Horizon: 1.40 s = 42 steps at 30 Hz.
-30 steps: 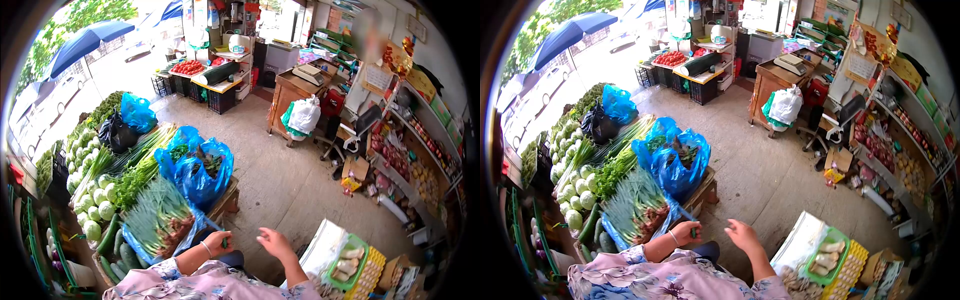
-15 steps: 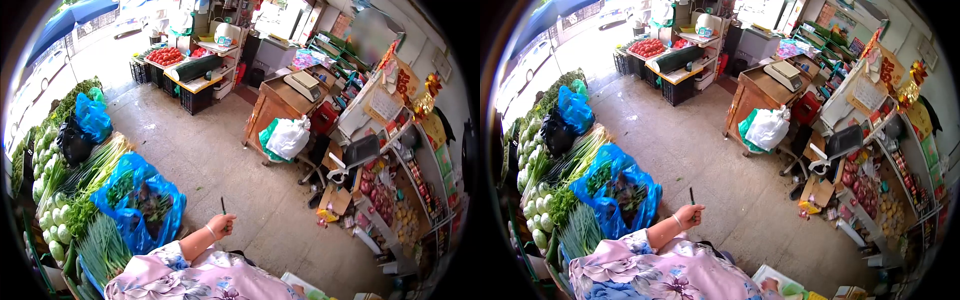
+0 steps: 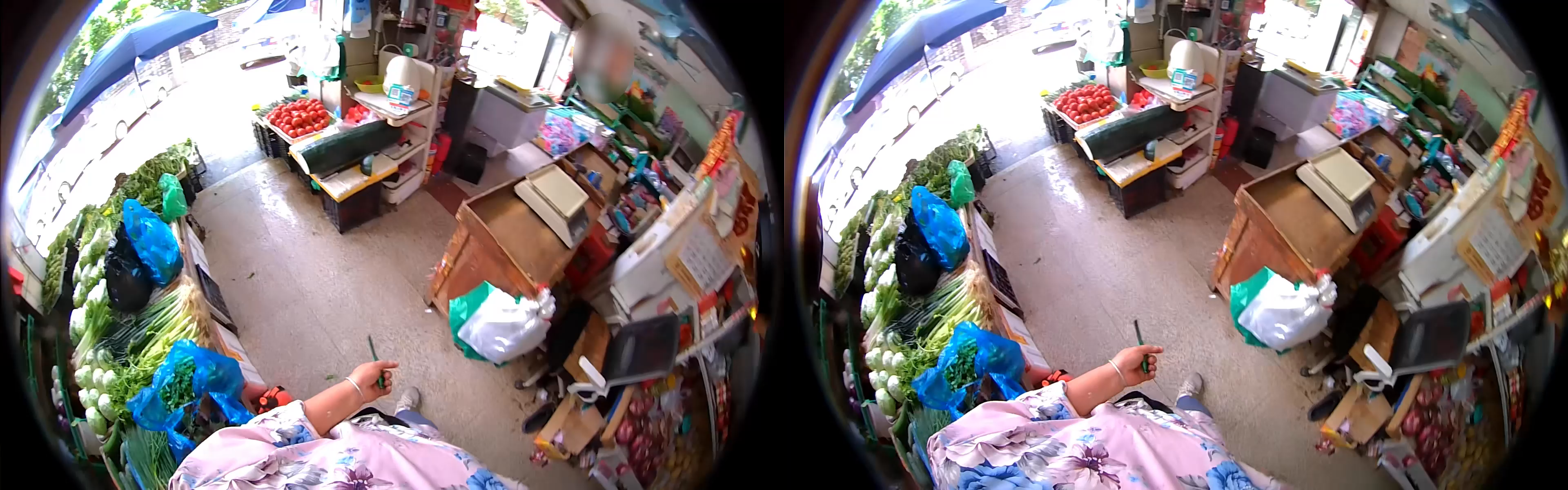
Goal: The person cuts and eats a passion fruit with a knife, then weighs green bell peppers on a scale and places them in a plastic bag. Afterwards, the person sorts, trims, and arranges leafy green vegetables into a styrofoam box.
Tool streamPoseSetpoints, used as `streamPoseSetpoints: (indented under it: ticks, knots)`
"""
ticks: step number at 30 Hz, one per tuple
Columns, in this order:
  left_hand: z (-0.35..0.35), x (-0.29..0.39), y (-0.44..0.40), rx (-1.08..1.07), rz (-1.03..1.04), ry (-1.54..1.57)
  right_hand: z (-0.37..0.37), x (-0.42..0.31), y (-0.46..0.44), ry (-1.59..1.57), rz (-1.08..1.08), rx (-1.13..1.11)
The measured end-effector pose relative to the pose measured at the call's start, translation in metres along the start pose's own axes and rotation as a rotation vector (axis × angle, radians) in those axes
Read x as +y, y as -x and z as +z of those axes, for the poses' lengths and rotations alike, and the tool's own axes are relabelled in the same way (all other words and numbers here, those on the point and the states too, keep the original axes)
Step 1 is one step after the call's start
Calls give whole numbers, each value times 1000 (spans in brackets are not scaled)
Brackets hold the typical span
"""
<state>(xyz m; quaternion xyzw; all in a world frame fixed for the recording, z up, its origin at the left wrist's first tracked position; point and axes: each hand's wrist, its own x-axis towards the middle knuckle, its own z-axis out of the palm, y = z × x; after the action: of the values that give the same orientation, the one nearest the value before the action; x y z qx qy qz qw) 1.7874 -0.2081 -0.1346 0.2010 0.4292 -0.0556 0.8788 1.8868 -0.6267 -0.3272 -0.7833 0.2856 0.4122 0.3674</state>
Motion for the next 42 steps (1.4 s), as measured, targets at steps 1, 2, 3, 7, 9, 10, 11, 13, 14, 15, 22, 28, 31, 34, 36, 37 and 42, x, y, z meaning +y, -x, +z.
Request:
streamPoseSetpoints:
  ticks: [1, 2, 3, 7, 9, 10, 11, 13, 14, 15, 22, 28, 31, 34, 36, 37, 42]
  knots:
    - [5, 20, -2, 90, 30, 57, -2, -51, -19, 4, -93, -17]
    - [8, 43, -5, 114, 37, 63, 1, -105, -36, -5, -210, -43]
    - [8, 62, -9, 37, 79, 154, 12, -165, -48, -28, -361, -95]
    - [4, 123, -18, 43, 338, 337, 121, -413, -26, -129, -458, -377]
    - [-24, 144, -40, 147, 370, 482, 188, -504, -4, -47, -574, -513]
    - [-44, 153, -54, 185, 361, 559, 224, -539, 5, -22, -634, -564]
    - [-61, 163, -69, 223, 350, 639, 262, -568, 3, 10, -671, -628]
    - [-74, 195, -87, 294, 335, 647, 333, -606, 14, 42, -699, -638]
    - [-80, 222, -101, 374, 307, 636, 367, -619, 16, 100, -715, -660]
    - [-87, 246, -118, 363, 315, 639, 391, -626, 18, 141, -683, -720]
    - [-62, 508, -159, 150, 520, 564, 453, -733, -7, 439, -498, -674]
    - [-52, 650, -164, 113, 648, 513, 455, -913, -7, -78, -540, -518]
    - [-57, 674, -179, 139, 704, 618, 478, -1011, 1, -203, -471, -595]
    - [-67, 671, -201, 264, 673, 822, 542, -1142, 25, -357, -489, -833]
    - [-79, 659, -219, 363, 668, 982, 603, -1244, 37, -351, -572, -1094]
    - [-81, 650, -224, 415, 673, 1064, 635, -1289, 72, -404, -630, -1066]
    - [-41, 653, -245, 676, 782, 1364, 797, -1513, 154, -515, -632, -1500]
